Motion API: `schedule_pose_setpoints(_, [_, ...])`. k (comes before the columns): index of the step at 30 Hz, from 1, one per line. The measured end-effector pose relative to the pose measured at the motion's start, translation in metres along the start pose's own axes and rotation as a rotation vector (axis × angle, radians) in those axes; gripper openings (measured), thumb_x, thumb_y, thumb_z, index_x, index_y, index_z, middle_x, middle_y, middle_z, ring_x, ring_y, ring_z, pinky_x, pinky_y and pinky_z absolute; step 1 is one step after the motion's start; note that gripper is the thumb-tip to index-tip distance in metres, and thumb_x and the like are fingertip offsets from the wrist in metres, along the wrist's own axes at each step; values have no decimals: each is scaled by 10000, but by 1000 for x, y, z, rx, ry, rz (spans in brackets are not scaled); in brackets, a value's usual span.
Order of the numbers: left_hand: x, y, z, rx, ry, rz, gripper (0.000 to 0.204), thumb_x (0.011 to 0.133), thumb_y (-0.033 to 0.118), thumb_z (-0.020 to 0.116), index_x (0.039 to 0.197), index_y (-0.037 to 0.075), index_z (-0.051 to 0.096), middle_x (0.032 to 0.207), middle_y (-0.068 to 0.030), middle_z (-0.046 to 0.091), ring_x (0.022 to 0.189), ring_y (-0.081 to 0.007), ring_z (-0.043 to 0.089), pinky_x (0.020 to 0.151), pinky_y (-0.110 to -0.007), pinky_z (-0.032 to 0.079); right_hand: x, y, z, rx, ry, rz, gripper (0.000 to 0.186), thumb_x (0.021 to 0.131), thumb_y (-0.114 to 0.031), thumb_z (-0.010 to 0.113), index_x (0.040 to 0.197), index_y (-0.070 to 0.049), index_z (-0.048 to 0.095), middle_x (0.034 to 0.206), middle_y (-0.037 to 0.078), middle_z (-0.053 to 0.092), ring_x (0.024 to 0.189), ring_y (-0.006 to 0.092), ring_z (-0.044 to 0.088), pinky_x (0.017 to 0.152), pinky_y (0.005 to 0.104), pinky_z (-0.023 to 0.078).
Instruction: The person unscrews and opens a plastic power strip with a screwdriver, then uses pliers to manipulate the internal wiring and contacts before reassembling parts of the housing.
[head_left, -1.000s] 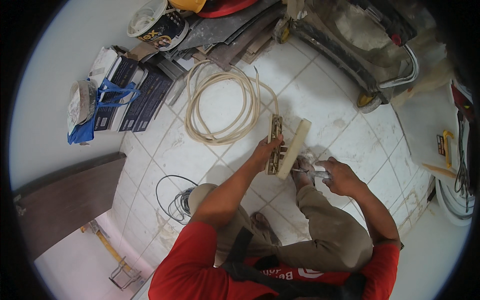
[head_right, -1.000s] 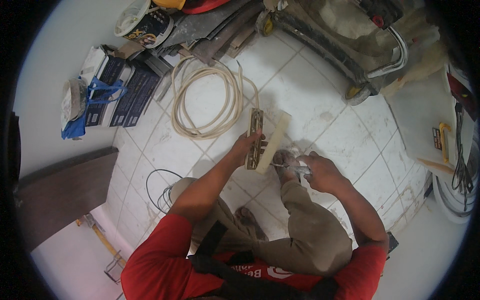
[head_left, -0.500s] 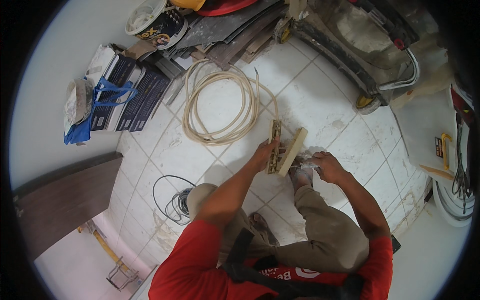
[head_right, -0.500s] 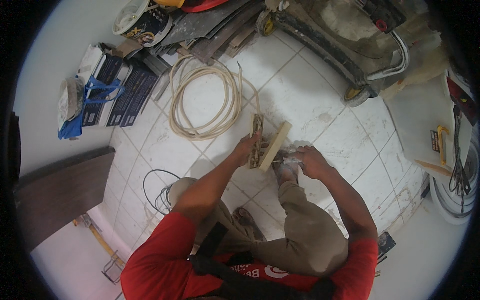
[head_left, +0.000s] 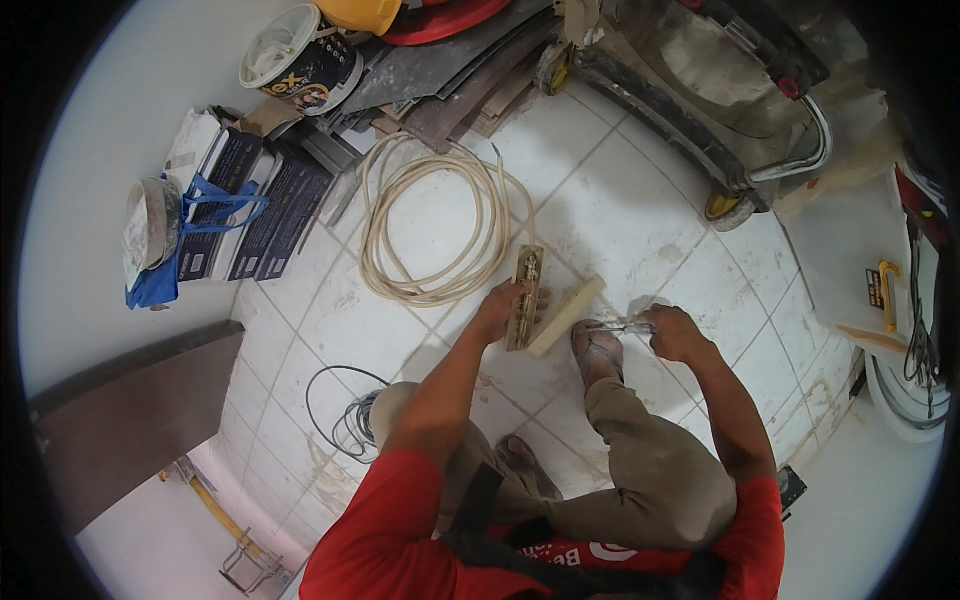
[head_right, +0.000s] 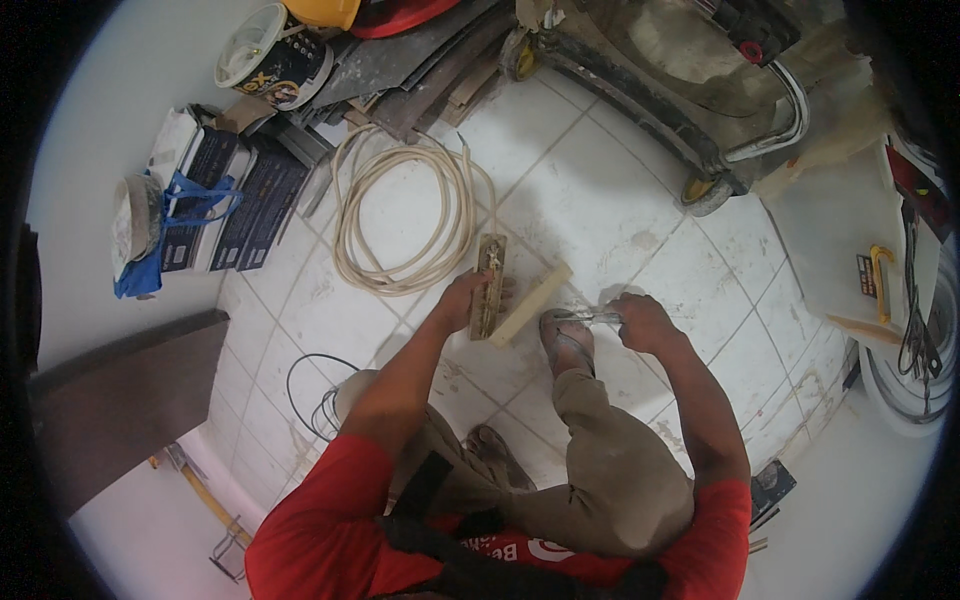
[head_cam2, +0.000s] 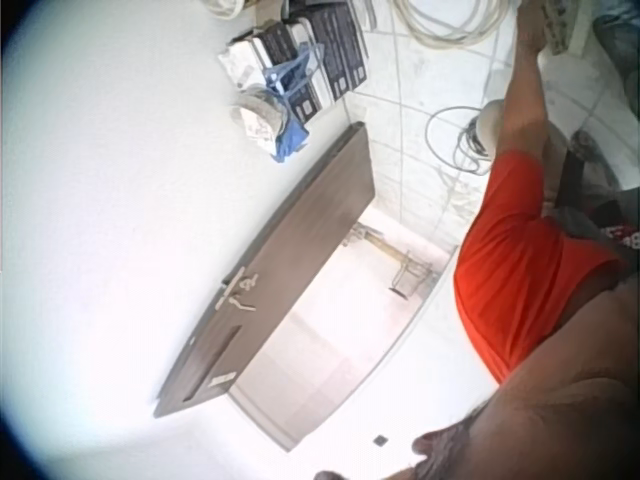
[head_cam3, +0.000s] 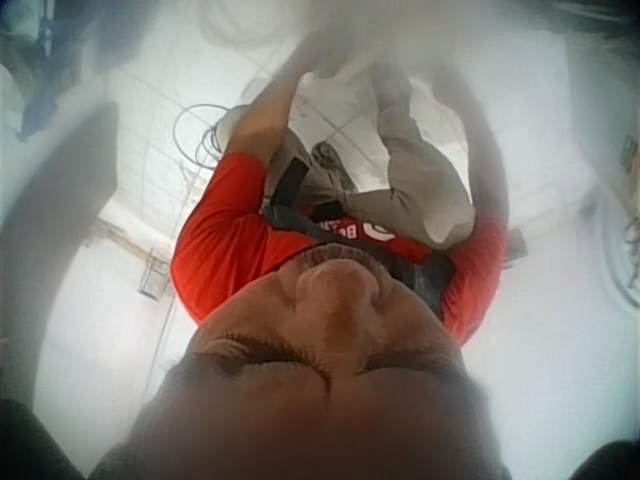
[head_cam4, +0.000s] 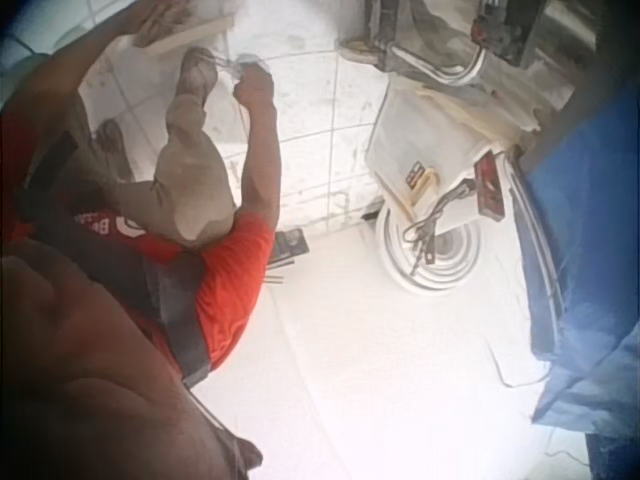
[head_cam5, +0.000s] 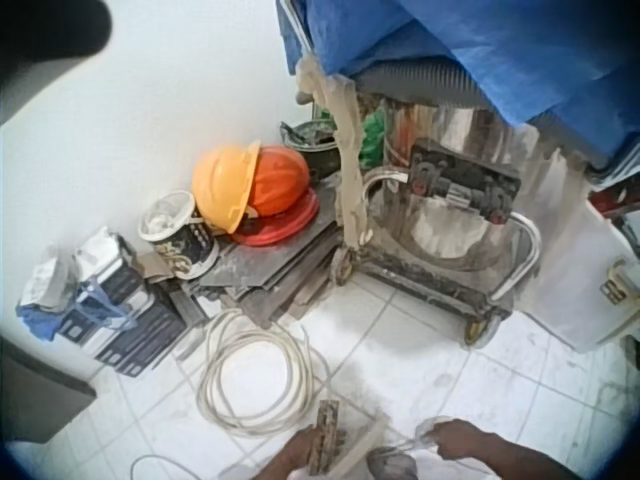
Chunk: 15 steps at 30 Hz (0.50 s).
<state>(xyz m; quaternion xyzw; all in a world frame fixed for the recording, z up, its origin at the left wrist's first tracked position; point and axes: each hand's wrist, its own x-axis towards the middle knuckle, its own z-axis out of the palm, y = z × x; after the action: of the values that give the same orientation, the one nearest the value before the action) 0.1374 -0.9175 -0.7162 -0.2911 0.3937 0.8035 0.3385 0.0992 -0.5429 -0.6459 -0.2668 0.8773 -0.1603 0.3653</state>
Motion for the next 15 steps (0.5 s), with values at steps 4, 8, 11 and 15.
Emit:
schedule_pose_setpoints(4, [-20,23,9,29,-19,8,538,1020,389,498,1367,-21,500,1208,-194,654,980,-274,650,823,-455,580,-8,10,-4,81,-3,179,412,809,-174,725,1205,-84,656,1106,201,677,1055,378,647,912,464,523])
schedule_pose_setpoints(8, [-35,32,19,-72,-28,31,548,1018,418,483,1318,-36,546,1141,-200,668,923,-264,658,773,-437,587,6,-14,-1,345,149,148,660,808,-318,797,1395,-154,543,1182,211,680,1113,390,641,944,455,518])
schedule_pose_setpoints(11, [-31,22,9,-23,23,-17,534,1020,426,476,1281,-30,572,1127,-207,672,917,-265,659,773,-432,589,32,-43,9,315,184,18,810,795,-347,818,1495,-197,441,1181,202,687,1104,401,646,946,454,520])
schedule_pose_setpoints(15, [-24,9,8,26,34,-11,537,1025,436,464,1297,-17,560,1147,-210,669,902,-267,655,770,-433,590,64,-54,21,300,-8,-33,819,808,-290,809,1522,-194,420,1279,214,653,1138,398,642,970,428,513])
